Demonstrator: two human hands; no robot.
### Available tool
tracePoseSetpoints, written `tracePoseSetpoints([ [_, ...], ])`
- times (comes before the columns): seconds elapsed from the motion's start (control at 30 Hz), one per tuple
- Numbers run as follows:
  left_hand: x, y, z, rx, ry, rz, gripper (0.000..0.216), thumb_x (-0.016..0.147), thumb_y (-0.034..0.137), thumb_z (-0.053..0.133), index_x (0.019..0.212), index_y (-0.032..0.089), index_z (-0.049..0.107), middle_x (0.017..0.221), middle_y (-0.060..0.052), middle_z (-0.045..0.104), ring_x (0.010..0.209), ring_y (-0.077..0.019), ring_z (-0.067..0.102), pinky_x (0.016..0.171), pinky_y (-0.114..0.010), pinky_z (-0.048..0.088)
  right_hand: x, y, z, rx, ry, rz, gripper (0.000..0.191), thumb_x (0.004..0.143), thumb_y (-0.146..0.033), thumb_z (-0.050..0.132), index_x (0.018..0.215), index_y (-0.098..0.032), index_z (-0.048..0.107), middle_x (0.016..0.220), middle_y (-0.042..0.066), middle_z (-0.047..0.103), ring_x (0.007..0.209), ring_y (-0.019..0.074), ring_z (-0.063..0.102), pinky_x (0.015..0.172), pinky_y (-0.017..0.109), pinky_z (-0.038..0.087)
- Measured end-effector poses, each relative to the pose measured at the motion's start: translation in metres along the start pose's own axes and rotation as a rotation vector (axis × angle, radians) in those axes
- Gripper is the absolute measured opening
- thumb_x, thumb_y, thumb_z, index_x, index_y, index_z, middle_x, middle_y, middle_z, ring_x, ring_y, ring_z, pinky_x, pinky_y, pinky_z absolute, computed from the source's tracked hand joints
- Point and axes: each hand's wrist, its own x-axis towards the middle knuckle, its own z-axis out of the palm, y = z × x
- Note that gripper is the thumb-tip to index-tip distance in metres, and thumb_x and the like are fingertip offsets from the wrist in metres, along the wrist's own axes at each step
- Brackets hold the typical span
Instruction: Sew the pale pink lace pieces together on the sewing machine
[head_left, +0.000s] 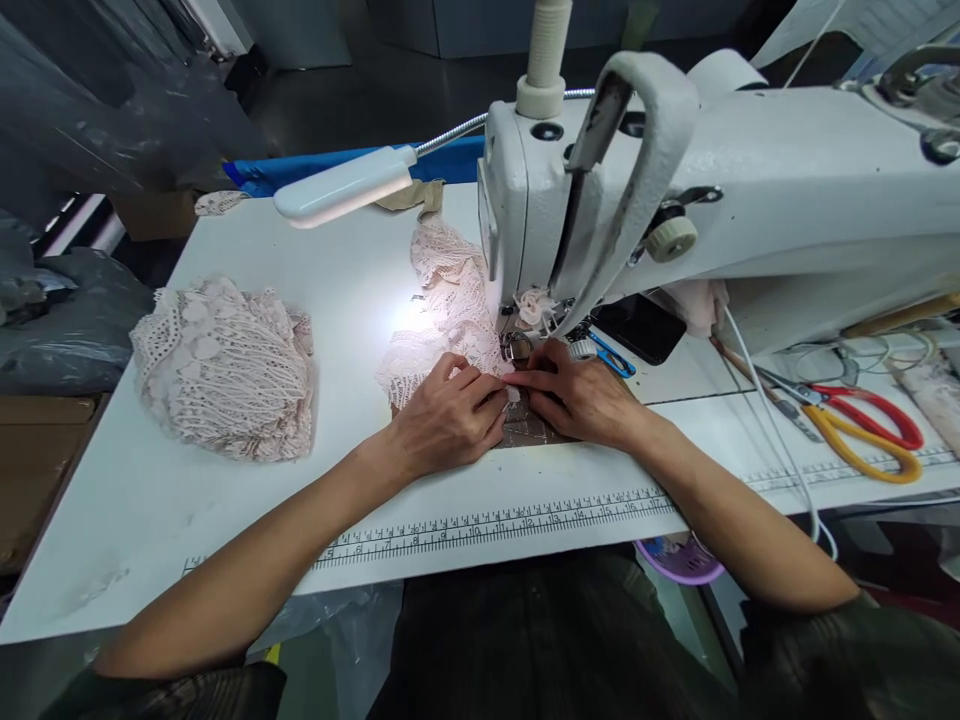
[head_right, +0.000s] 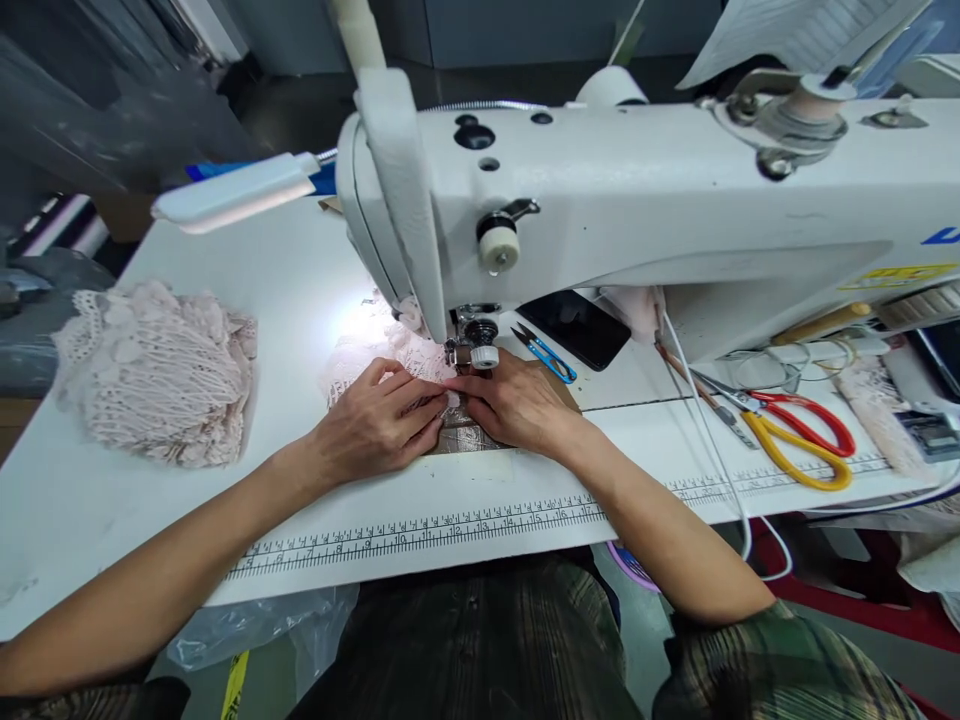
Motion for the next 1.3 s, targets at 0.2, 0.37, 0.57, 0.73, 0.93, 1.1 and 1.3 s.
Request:
tracePoseSetpoints([
  [0.2, -0.001, -0.001, 0.002, 0.035, -0.002, -0.010, 0.019, 0.092, 0.019, 0.051, 0.099, 0.013, 0.067, 0.087, -0.007, 0.068, 0.074, -0.0182, 0.058, 0.082, -0.039, 0.045, 0.004, -0.009, -0.003, -0.089, -0.039, 0.076, 0.039, 0.094, -0.028, 0.047, 0.129, -0.028, 0.062, 0.116, 0.013, 0.060, 0.082, 0.0193, 0.056, 0.060, 0.028, 0.043],
  [0.37, 0.000, -0.001, 0.003, 0.057, -0.028, -0.034, 0.022, 0.093, 0.020, 0.050, 0.103, 0.011, 0.066, 0.092, -0.009, 0.068, 0.076, -0.0189, 0.058, 0.080, -0.039, 0.044, 0.007, -0.016, -0.001, -0.180, -0.117, 0.157, 0.043, 0.096, -0.028, 0.041, 0.136, -0.029, 0.056, 0.119, 0.014, 0.059, 0.086, 0.0219, 0.056, 0.058, 0.027, 0.040],
  [0.57, 0.001, -0.005, 0.000, 0.052, -0.085, -0.044, 0.027, 0.094, 0.023, 0.046, 0.108, 0.010, 0.065, 0.102, -0.012, 0.067, 0.081, -0.0208, 0.060, 0.082, -0.041, 0.044, 0.007, -0.015, -0.004, -0.172, -0.115, 0.086, 0.042, 0.096, -0.025, 0.041, 0.135, -0.027, 0.057, 0.115, 0.013, 0.061, 0.082, 0.0196, 0.056, 0.058, 0.027, 0.041],
  [0.73, 0.001, -0.009, 0.002, 0.033, -0.116, -0.057, 0.029, 0.094, 0.027, 0.046, 0.109, 0.010, 0.065, 0.114, -0.014, 0.066, 0.084, -0.0219, 0.060, 0.084, -0.044, 0.045, 0.007, -0.016, -0.007, -0.176, -0.099, 0.092, 0.041, 0.096, -0.026, 0.042, 0.133, -0.023, 0.059, 0.116, 0.014, 0.061, 0.080, 0.0195, 0.057, 0.059, 0.028, 0.042],
  [0.93, 0.001, -0.014, 0.002, -0.001, -0.153, -0.078, 0.030, 0.095, 0.028, 0.046, 0.110, 0.011, 0.065, 0.121, -0.014, 0.063, 0.091, -0.0235, 0.061, 0.088, -0.045, 0.044, 0.005, -0.012, -0.005, -0.149, -0.091, 0.079, 0.040, 0.095, -0.025, 0.043, 0.131, -0.024, 0.061, 0.116, 0.013, 0.062, 0.078, 0.0185, 0.058, 0.059, 0.027, 0.043],
  [1.1, 0.003, -0.018, 0.001, -0.012, -0.197, -0.082, 0.033, 0.095, 0.030, 0.043, 0.111, 0.011, 0.065, 0.123, -0.014, 0.062, 0.092, -0.0243, 0.061, 0.088, -0.046, 0.044, 0.009, -0.015, -0.007, -0.162, -0.123, 0.074, 0.040, 0.093, -0.020, 0.044, 0.129, -0.021, 0.061, 0.115, 0.015, 0.061, 0.083, 0.0206, 0.058, 0.060, 0.027, 0.044],
  [1.3, 0.004, -0.021, 0.002, -0.030, -0.236, -0.109, 0.035, 0.095, 0.034, 0.043, 0.110, 0.010, 0.064, 0.124, -0.016, 0.060, 0.096, -0.0260, 0.060, 0.089, -0.046, 0.043, 0.013, -0.027, -0.008, -0.223, -0.189, 0.168, 0.039, 0.093, -0.017, 0.044, 0.129, -0.020, 0.059, 0.118, 0.018, 0.058, 0.091, 0.0246, 0.057, 0.062, 0.029, 0.045],
])
